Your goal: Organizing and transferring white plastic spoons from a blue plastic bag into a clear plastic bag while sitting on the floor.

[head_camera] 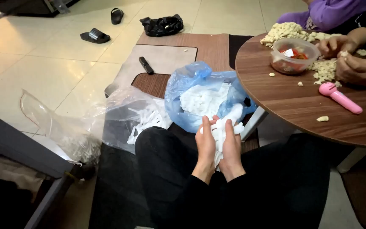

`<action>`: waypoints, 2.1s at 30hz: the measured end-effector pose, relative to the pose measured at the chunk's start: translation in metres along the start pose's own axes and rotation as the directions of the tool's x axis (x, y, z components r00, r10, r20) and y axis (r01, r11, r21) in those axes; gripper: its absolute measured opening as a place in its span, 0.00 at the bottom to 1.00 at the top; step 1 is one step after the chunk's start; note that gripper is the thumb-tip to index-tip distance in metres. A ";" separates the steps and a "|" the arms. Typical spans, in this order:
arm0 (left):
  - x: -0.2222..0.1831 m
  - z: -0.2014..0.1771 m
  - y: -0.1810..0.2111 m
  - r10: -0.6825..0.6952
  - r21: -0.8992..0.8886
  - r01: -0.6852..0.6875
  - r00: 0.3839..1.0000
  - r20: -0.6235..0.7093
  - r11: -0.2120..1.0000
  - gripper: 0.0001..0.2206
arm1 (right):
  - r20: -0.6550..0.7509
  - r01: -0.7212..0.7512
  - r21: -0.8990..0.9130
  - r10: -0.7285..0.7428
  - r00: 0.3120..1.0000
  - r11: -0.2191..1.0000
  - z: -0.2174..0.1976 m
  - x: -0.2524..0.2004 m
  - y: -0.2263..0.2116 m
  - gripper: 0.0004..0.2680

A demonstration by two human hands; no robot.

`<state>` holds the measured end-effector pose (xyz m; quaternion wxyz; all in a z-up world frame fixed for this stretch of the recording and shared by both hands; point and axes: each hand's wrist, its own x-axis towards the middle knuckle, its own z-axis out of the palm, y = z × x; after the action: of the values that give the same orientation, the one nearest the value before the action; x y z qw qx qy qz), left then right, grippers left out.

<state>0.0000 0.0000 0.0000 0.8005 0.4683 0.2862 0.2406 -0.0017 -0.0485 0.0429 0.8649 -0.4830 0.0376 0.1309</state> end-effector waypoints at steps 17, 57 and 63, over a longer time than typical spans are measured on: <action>-0.008 0.004 -0.005 0.221 0.024 -0.220 0.974 -0.056 0.975 0.11 | -0.018 0.114 -0.101 -0.116 0.993 0.988 -0.011 0.006 0.012 0.25; -0.025 0.011 0.003 -0.272 -0.618 0.388 0.921 0.278 0.683 0.35 | -0.052 0.303 0.070 -0.300 0.952 0.950 -0.027 0.058 -0.009 0.18; -0.005 0.007 0.008 -0.267 -0.613 0.318 0.947 0.177 0.723 0.24 | 0.064 0.334 0.061 -0.338 0.939 0.940 -0.015 0.021 -0.003 0.20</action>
<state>-0.0001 -0.0044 0.0108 0.9491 0.1288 0.2278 0.1754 0.0203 -0.0583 0.0331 0.8869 -0.4560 -0.0740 -0.0021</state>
